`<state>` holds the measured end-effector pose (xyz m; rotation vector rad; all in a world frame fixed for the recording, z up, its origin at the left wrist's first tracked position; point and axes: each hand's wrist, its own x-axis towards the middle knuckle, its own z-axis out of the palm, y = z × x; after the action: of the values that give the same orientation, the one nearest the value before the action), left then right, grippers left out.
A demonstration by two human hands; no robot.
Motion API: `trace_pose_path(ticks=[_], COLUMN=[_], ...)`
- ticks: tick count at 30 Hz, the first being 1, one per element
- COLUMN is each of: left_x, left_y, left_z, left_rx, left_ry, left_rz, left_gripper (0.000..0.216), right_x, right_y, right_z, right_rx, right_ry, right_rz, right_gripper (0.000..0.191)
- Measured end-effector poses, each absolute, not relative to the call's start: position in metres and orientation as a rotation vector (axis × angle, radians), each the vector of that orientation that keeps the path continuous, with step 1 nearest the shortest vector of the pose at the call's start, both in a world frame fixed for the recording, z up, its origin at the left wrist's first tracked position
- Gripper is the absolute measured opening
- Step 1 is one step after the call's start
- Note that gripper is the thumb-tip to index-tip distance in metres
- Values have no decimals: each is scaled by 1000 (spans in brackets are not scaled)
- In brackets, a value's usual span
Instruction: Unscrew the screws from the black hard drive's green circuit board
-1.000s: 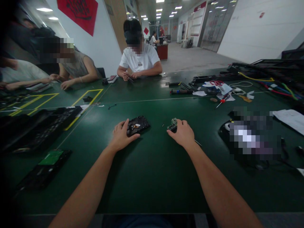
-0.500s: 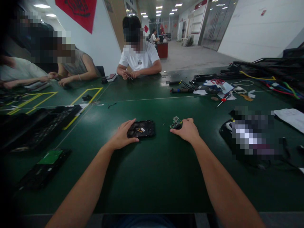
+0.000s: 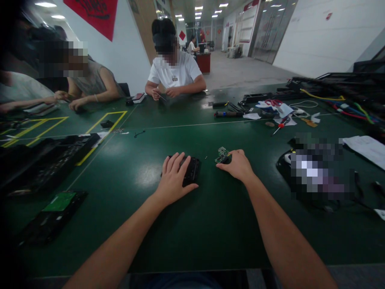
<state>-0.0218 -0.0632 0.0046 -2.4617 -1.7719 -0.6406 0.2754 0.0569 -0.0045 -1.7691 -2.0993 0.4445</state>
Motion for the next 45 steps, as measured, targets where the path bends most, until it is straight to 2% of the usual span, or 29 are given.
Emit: trace_pose_path(ticks=[7,16,18,23,28,40,45], left_x=[-11,-36,-45,-60,-56,-49,-43], left_y=[-66,-50,-53,-67,-68,-57,-55], left_z=[-10,-4,-1,0,-4,-4,-8], left_rx=[-2300,-2370,-2375,-2148,-2177,-2340,-2461], left_ry=[-1898,-1853,-1855,-1914,-2001,-1684,-1644], left_rz=[-678,-747,-834,-1139,-1263,-1102,-923], left_gripper=[106,111,99,51,28,29,42], right_x=[273,255,243,200,176,175,185], right_y=[50,34,25,-1,-8,1,-3], right_z=[-4,8,13,19,21,20,21], right_rx=[-1762,-1631,-1534,-1360,-1335,-1251,-1324], right_ry=[-2058,-2055,-2090,-2320,-2433,-2399,-2363], right_rz=[419,291,304,474,524,527,552], right_gripper=[79,72,71,76,78,77,58])
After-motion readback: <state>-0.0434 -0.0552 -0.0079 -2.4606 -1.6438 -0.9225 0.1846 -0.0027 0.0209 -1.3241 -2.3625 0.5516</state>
